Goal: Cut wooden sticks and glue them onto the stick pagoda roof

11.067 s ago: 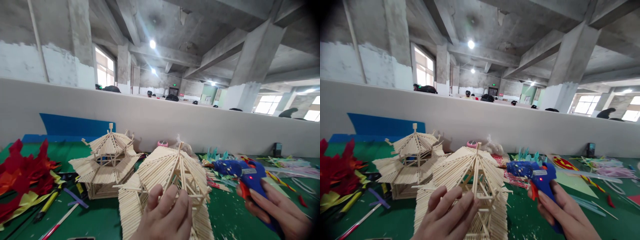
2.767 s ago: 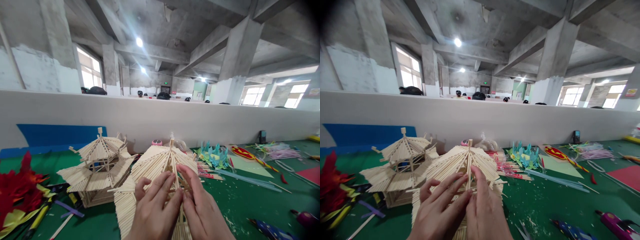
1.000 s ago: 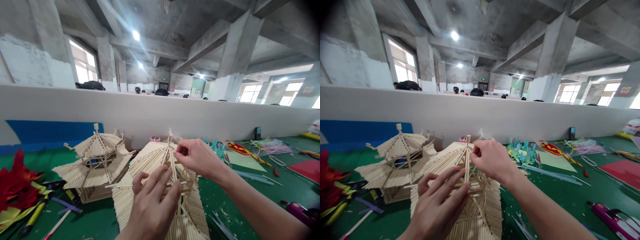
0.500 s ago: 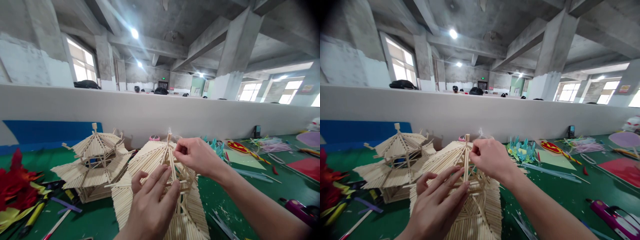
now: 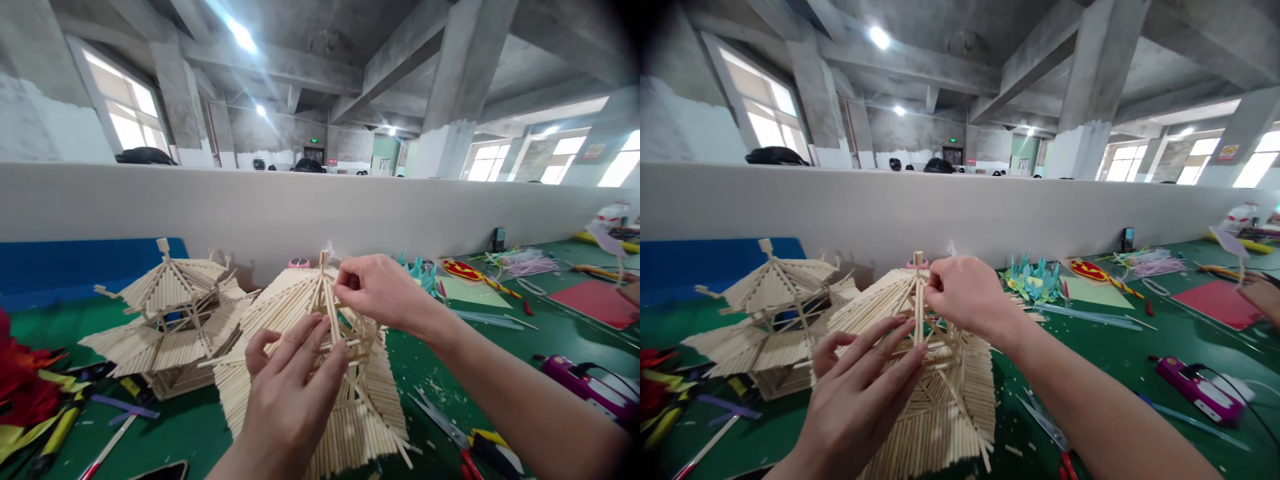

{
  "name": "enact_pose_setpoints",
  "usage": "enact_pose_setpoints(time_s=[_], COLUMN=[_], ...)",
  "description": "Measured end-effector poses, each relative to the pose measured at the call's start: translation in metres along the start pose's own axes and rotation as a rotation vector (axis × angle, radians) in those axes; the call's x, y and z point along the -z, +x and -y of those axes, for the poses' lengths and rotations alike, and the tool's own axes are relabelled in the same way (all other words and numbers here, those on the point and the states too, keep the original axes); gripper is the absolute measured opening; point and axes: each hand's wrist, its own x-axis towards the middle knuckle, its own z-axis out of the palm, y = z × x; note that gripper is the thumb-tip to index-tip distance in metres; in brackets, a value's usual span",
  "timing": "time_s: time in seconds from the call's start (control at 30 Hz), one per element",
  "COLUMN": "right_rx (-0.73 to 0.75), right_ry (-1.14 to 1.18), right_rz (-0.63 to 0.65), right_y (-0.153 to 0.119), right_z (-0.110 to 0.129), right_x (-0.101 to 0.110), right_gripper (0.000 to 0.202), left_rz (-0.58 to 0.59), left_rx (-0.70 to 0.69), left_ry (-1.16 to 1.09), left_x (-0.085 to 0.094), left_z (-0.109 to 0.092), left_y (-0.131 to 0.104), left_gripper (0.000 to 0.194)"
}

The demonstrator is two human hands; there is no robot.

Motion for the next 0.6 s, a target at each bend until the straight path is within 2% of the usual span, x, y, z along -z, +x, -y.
enact_pose_setpoints(time_s=[0.1, 0.23, 0.37, 0.47, 0.57, 0.6], right_rx=[-0.001, 0.006, 0.009, -0.004, -0.049, -0.087], right_ry=[0.008, 0.040, 0.090, 0.232, 0.425, 0.454], right_rz=[-0.001, 0.005, -0.041, -0.279, -0.651, -0.760], right_y=[0.000, -0.002, -0.006, -0.019, -0.050, -0.066], right_z=[0.000, -0.001, -0.008, -0.018, -0.029, -0.033], right_x=[0.001, 0.004, 0.015, 0.025, 0.027, 0.024], right_gripper=[0.012, 0.013, 0.011, 0.016, 0.015, 0.013], left_rz=[0.028, -0.040, -0.041, -0.062, -0.148, -0.170], left_rx=[-0.010, 0.085, 0.066, 0.059, 0.033, -0.051], left_ry=[0.007, 0.000, 0.089, 0.140, 0.193, 0.200], left_x=[0.000, 0.005, 0.020, 0.036, 0.050, 0.052], left_z=[0.001, -0.003, -0.005, -0.005, -0.008, -0.012], left_y=[0.001, 0.006, 0.001, -0.015, -0.037, -0.045], left_gripper=[0.018, 0.013, 0.032, 0.038, 0.035, 0.033])
